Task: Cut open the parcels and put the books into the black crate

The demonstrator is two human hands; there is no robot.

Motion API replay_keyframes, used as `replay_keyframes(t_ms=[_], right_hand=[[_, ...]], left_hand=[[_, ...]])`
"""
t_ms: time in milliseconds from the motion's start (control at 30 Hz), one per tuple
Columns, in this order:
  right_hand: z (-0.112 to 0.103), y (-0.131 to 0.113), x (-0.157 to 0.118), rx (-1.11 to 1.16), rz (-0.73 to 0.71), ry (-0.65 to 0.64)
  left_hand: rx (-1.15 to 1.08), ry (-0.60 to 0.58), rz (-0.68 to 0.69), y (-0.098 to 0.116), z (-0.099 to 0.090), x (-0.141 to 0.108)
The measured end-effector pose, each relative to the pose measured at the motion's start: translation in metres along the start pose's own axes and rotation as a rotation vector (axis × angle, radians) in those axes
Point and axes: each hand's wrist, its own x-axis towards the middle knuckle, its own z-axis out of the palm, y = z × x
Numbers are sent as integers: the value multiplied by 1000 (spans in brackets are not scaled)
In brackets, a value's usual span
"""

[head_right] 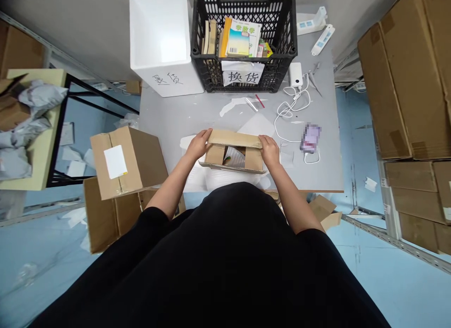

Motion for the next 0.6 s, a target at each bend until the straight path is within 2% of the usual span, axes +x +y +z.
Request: replay_keyframes(t_ms=[267,600], right_hand=[[4,-2,5,67,10,73],[6,-3,5,84,41,99]], left_hand=[[-74,20,-85,9,4,13],[-57,38,-156,18,6,5]])
